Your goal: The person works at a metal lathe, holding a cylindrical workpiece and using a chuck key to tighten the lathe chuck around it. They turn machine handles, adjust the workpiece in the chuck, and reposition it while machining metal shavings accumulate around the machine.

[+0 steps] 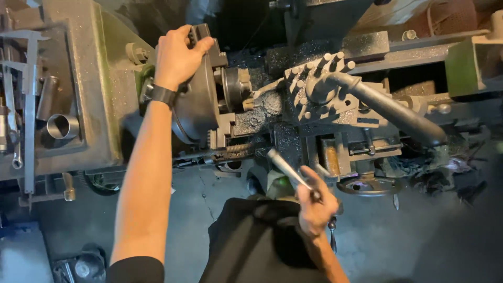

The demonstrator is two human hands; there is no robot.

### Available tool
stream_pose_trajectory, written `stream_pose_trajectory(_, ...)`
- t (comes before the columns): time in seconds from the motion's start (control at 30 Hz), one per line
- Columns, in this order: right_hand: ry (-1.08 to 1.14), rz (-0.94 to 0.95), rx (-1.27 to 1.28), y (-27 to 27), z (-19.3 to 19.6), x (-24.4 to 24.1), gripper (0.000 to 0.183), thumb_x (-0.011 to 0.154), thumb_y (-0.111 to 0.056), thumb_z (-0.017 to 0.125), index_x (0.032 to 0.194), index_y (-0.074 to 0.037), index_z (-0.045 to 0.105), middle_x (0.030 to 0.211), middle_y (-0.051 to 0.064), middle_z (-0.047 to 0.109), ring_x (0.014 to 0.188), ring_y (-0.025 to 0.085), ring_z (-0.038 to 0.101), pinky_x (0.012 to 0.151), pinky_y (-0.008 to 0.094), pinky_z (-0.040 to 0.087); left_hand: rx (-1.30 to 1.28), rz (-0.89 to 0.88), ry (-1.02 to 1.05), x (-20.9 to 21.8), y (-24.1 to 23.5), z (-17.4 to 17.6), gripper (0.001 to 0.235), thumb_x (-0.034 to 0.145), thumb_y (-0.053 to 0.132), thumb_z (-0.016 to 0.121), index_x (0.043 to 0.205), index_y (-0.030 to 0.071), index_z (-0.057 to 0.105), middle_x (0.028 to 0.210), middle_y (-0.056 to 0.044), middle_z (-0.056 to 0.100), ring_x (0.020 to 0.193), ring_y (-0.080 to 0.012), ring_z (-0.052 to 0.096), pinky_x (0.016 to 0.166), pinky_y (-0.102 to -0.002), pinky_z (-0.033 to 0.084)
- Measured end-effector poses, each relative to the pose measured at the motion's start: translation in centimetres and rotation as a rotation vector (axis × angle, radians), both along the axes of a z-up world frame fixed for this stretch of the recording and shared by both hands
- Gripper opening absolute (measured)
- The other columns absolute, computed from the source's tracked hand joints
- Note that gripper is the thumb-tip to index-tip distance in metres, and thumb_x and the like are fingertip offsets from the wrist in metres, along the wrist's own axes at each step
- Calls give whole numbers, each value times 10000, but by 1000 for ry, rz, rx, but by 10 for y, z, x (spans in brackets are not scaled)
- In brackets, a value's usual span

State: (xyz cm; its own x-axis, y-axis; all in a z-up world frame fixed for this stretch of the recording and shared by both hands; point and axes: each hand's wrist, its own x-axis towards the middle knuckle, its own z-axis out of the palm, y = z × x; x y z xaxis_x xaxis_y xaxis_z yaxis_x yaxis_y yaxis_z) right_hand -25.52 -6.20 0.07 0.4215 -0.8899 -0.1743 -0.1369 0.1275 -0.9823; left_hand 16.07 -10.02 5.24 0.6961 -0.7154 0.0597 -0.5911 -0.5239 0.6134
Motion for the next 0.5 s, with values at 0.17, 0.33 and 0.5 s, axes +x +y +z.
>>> stream_pose_trajectory(0.17, -194, 196, 347, -25, -9, 10, 509, 843, -105, 689, 1324, -36, 539, 861, 52, 716, 717, 94, 677, 636, 237, 543, -233, -169, -22, -34, 23, -7, 569, 937, 392, 793, 1308, -12, 644, 1276, -238, 674, 1233, -363, 650, 1060, -453, 495)
stream_pose_trajectory(0.33, -45, 335, 366, -2, -68, 66, 177, 846, -5, 687, 990, -36, 590, 744, -14, 538, 595, 57, 489, 512, 226, 388, 53, -429, -390, -94, 43, -17, 711, 780, 312, 864, 1361, 3, 596, 1460, -235, 540, 1463, -398, 367, 1180, -714, 119)
stream_pose_trajectory(0.5, 54, 324, 164, 4, -58, 104, 167, 825, -7, 635, 975, -47, 574, 720, 27, 545, 593, 118, 516, 537, 283, 436, 177, -373, -504, -99, 29, -10, 731, 649, 301, 902, 1267, 2, 652, 1321, -133, 640, 1352, -334, 480, 1158, -703, 127)
